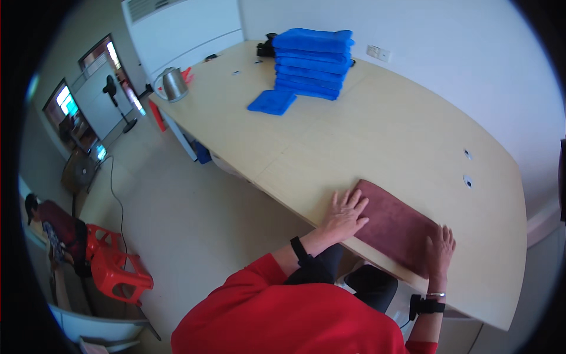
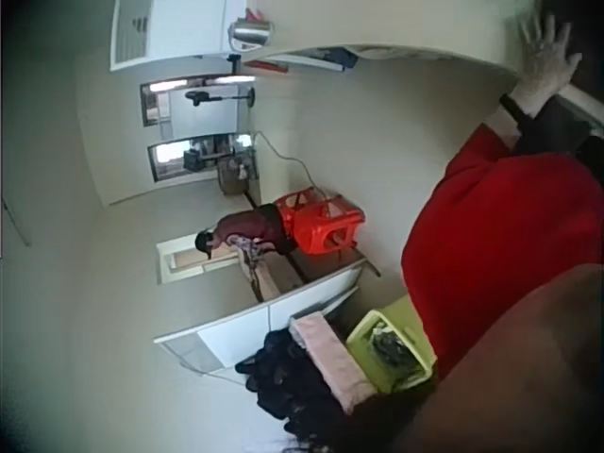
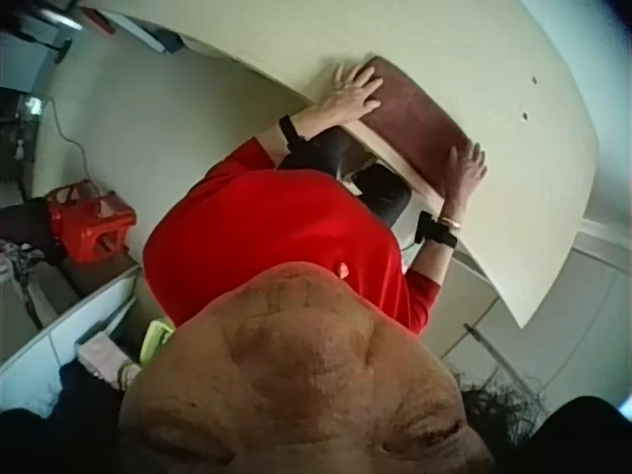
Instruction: Folding a brown cloth on a table in a packaging facility.
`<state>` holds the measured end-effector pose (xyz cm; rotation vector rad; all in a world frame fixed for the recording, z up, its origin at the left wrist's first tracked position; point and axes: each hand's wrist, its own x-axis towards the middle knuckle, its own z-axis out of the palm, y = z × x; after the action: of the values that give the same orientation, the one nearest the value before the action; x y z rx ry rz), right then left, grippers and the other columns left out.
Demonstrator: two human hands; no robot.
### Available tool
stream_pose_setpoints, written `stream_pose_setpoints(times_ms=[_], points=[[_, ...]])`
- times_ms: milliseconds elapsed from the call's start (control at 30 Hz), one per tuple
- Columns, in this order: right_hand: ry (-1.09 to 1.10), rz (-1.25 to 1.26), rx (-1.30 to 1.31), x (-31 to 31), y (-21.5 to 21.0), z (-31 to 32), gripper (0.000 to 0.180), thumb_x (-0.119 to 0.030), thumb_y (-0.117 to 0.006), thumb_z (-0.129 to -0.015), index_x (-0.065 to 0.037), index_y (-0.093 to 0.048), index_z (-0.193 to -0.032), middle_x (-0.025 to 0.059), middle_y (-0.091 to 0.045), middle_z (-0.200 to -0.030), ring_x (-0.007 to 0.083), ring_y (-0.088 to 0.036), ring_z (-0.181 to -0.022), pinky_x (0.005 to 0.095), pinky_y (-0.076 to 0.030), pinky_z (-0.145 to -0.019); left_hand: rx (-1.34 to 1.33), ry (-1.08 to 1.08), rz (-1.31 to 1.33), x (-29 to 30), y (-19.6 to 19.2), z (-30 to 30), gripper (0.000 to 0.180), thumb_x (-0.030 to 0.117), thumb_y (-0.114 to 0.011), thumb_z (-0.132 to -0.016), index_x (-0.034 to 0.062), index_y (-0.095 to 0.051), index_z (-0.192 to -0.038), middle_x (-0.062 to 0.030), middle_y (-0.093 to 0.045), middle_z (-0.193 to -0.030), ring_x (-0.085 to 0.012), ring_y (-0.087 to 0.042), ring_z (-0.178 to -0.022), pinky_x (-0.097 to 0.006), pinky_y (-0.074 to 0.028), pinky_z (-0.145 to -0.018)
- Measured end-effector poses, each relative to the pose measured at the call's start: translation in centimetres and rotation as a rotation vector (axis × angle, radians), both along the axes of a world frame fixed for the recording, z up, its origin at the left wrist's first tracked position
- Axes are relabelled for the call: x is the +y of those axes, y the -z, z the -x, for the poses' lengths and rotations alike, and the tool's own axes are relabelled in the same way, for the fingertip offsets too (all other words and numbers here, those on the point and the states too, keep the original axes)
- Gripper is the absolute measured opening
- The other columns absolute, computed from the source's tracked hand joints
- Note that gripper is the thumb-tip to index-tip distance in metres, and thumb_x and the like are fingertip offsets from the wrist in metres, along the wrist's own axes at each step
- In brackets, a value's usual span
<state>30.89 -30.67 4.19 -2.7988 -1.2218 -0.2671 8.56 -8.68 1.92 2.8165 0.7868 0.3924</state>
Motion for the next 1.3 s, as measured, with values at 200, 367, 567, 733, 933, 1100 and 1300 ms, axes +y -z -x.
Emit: stream_pose_setpoints(times_ms=[200,367,567,733,933,1100,1300], points=[[-0.337,-0.256,0.171,6.9,0.4,5.2,0.055,-0.025,-0.059,-0.088,-0.005,-0.047,-0.137,0.0150,-0.047,-0.142,0.0320,-0.038,-0.135,0.0465,-0.027,-0.112,-0.067,0.216,-0.182,-2.0,-0.6,-4.5,0.048,0.034,-0.051,-0.096,0.0024,-0.054,-0.132,-0.0159,-0.048,-0.142,-0.0329,-0.035,-0.139,-0.057,-0.021,-0.114],[-0.397,-0.349,0.098,9.1,4.1,4.4,0.054,-0.029,-0.054,-0.090,-0.005,-0.047,-0.138,0.0124,-0.048,-0.143,0.0303,-0.038,-0.136,0.0475,-0.026,-0.114,-0.075,0.233,-0.202,-0.6,2.8,-7.5,0.051,0.038,-0.047,-0.097,0.0068,-0.051,-0.138,-0.0135,-0.044,-0.147,-0.0306,-0.034,-0.140,-0.054,-0.021,-0.115],[-0.246,-0.245,0.120,6.8,3.7,2.8,0.057,-0.040,-0.052,-0.094,-0.008,-0.046,-0.142,0.0123,-0.045,-0.146,0.0301,-0.035,-0.139,0.0449,-0.024,-0.115,0.046,0.149,-0.126,0.3,1.8,-6.5,0.057,0.047,-0.045,-0.097,0.0181,-0.042,-0.146,-0.0098,-0.033,-0.156,-0.0295,-0.027,-0.144,-0.051,-0.018,-0.117],[-0.095,-0.217,0.053,3.2,4.6,0.1,0.059,-0.046,-0.049,-0.096,-0.010,-0.046,-0.142,0.0126,-0.046,-0.146,0.0308,-0.036,-0.139,0.0442,-0.024,-0.116,0.057,0.052,-0.119,2.2,2.1,-4.6,0.060,0.049,-0.046,-0.097,0.0192,-0.039,-0.149,-0.0096,-0.032,-0.156,-0.0293,-0.026,-0.145,-0.050,-0.018,-0.117],[0.090,-0.223,0.068,-2.2,5.5,-1.5,0.057,-0.043,-0.049,-0.097,-0.012,-0.044,-0.144,0.0124,-0.043,-0.147,0.0315,-0.035,-0.140,0.0440,-0.024,-0.116,-0.013,0.047,-0.058,5.2,3.1,0.5,0.061,0.045,-0.055,-0.093,0.0159,-0.044,-0.145,-0.0111,-0.035,-0.154,-0.0312,-0.029,-0.143,-0.053,-0.020,-0.116],[0.113,-0.333,0.008,-6.1,3.6,0.6,0.058,-0.035,-0.057,-0.094,-0.010,-0.042,-0.145,0.0127,-0.044,-0.147,0.0323,-0.036,-0.139,0.0453,-0.026,-0.115,-0.136,0.284,-0.078,3.6,1.2,3.8,0.057,0.028,-0.062,-0.090,0.0105,-0.047,-0.142,-0.0119,-0.040,-0.150,-0.0288,-0.033,-0.141,-0.048,-0.024,-0.116],[-0.278,-0.182,0.085,-5.5,2.2,4.0,0.053,-0.017,-0.063,-0.085,-0.004,-0.050,-0.135,0.0141,-0.050,-0.140,0.0307,-0.042,-0.134,0.0430,-0.033,-0.112,-0.113,0.428,-0.279,3.4,1.0,3.2,0.045,0.005,-0.067,-0.077,0.0041,-0.059,-0.122,-0.0128,-0.058,-0.129,-0.0309,-0.053,-0.123,-0.048,-0.035,-0.111]])
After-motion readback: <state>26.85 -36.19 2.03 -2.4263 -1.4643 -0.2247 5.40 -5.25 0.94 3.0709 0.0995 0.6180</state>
